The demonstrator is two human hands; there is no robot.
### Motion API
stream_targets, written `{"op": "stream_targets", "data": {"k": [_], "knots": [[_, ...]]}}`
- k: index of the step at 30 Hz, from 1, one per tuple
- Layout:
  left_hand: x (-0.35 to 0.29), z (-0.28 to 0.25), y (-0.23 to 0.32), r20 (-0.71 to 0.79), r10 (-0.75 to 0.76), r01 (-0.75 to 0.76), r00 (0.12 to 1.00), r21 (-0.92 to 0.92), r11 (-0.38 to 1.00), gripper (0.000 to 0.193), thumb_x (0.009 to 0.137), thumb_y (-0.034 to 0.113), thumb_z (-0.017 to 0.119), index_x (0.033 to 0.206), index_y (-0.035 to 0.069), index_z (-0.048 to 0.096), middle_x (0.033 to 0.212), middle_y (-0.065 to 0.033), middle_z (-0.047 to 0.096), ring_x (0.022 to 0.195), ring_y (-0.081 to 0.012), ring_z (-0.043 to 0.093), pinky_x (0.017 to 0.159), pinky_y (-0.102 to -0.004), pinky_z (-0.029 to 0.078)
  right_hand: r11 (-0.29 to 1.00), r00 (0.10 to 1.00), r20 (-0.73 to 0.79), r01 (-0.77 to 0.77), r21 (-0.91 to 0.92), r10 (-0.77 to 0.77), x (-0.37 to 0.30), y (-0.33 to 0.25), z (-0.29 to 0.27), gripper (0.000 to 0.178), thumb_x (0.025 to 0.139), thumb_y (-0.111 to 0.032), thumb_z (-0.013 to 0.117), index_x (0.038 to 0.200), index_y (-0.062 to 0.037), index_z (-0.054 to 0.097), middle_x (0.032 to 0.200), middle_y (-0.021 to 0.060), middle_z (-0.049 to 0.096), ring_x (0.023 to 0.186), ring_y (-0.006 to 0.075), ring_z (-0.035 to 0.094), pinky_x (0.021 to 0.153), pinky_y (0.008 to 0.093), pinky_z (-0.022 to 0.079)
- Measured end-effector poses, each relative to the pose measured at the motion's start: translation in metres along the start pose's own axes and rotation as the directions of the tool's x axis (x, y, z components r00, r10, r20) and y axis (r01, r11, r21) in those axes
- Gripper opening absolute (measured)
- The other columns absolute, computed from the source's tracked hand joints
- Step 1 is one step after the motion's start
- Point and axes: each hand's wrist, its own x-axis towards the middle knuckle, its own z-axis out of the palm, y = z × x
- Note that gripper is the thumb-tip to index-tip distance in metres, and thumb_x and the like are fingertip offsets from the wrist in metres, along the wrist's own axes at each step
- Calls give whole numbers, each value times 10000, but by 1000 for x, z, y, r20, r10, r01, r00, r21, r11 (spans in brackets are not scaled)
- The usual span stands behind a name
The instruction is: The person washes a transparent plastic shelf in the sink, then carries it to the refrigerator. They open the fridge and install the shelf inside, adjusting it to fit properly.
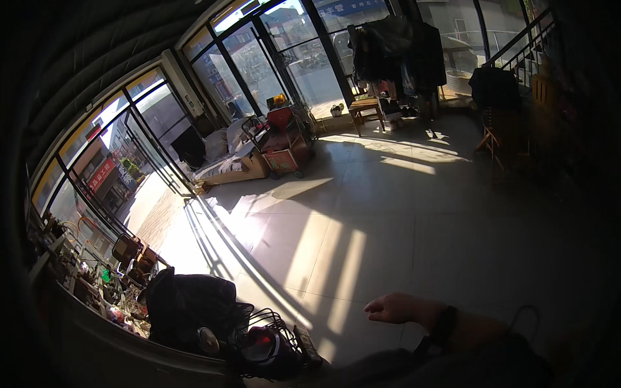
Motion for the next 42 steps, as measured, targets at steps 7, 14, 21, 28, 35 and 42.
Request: {"op": "stream_targets", "data": {"k": [7, 14, 21, 28, 35, 42], "knots": [[106, 122, -59, 240, -315, 299, 918, 103, 949, 320, 857, 367, 491, 989, 86, 569, 918, -65, 608, 853, -197, 522, 721, -340, 425, 967, 880, -456, -15, 255, 134, -93, 92, -75, 352, 849, -284, 575, 1104, -40, 567, 1006, 103, 621, 916, 203, 591, 778, 311, 463], [207, 247, -149, 17, -610, 575, 793, 311, 757, 305, 854, 348, 491, 957, 78, 586, 925, -70, 601, 841, -226, 524, 740, -357, 437, 852, 618, -624, -153, 501, 478, -172, 144, -94, 315, 889, -259, 531, 1087, -18, 570, 1007, 101, 615, 908, 176, 589, 770, 303, 466], [379, 469, -277, -9, -795, 514, 606, 768, 382, 290, 889, 371, 384, 869, 122, 529, 752, 15, 555, 727, -167, 568, 595, -339, 477, 547, 37, -550, 67, 834, 834, -222, 199, -127, 332, 876, -280, 545, 1104, -39, 558, 1034, 46, 588, 940, 131, 547, 805, 283, 438], [429, 638, -504, -140, -933, 384, 332, 923, -2, 314, 875, 392, 415, 861, 144, 606, 811, 21, 640, 680, -142, 609, 548, -310, 500, 457, -267, -458, -71, 887, 848, -246, 250, -127, 349, 881, -339, 517, 1098, -73, 582, 998, 47, 623, 946, 155, 572, 846, 290, 424], [390, 652, -736, -432, -899, 376, 67, 846, -378, 350, 874, 395, 376, 839, 123, 593, 774, 5, 621, 637, -154, 562, 550, -302, 461, 278, -381, -171, 245, 929, 909, -289, 314, -104, 301, 852, -298, 549, 1044, -71, 598, 917, 30, 625, 850, 134, 574, 778, 283, 439], [351, 703, -917, -482, -825, 429, 296, 839, -336, 262, 898, 301, 360, 800, 103, 502, 707, -14, 538, 643, -149, 522, 572, -281, 443, 451, -485, -300, 230, 862, 821, -437, 410, -197, 261, 861, -243, 541, 1026, -46, 590, 956, 62, 627, 881, 169, 573, 811, 289, 439]]}}
